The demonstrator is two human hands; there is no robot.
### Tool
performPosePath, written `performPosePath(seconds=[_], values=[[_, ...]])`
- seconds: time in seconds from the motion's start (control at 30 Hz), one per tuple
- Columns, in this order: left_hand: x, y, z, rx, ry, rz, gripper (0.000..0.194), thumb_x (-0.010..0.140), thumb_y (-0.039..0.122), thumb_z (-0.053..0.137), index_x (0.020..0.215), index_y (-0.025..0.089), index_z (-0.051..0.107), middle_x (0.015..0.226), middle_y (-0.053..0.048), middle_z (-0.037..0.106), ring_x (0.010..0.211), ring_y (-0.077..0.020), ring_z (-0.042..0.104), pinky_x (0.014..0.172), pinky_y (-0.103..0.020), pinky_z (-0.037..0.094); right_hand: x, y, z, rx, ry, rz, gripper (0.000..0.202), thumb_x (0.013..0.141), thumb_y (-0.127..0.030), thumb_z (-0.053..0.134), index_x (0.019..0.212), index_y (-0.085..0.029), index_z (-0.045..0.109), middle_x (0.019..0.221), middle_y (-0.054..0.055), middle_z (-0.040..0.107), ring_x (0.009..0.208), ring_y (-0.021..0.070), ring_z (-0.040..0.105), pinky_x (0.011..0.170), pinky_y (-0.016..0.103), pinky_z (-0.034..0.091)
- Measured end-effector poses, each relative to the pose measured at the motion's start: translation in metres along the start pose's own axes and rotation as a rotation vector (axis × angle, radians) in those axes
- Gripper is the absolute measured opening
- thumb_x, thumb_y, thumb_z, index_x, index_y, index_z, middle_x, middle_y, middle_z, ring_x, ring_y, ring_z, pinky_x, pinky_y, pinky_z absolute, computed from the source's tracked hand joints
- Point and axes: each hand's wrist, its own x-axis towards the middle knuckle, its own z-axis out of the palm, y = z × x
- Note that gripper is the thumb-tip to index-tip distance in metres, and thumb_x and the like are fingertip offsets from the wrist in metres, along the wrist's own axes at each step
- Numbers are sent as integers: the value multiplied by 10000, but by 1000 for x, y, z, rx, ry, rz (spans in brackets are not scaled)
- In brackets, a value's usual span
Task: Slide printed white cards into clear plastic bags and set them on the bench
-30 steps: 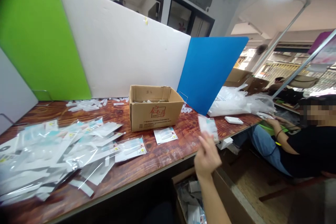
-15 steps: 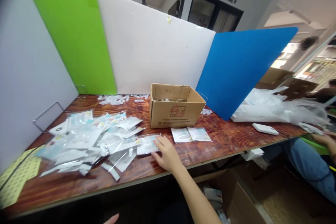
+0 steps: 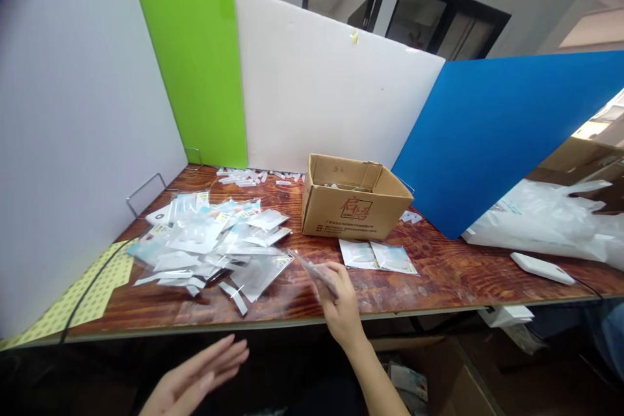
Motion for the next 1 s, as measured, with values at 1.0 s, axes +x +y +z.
performPosePath(seconds=[1.0], values=[[51,57,86,139,131,196,294,796,311,573,1000,119,661,996,-112,702,924,-254,631,802,-349,478,-24,-99,-6,-85,59,-126,247,808,-211,550,1049,-237,597,1438,94,244,1289,335,296,995,542,339]])
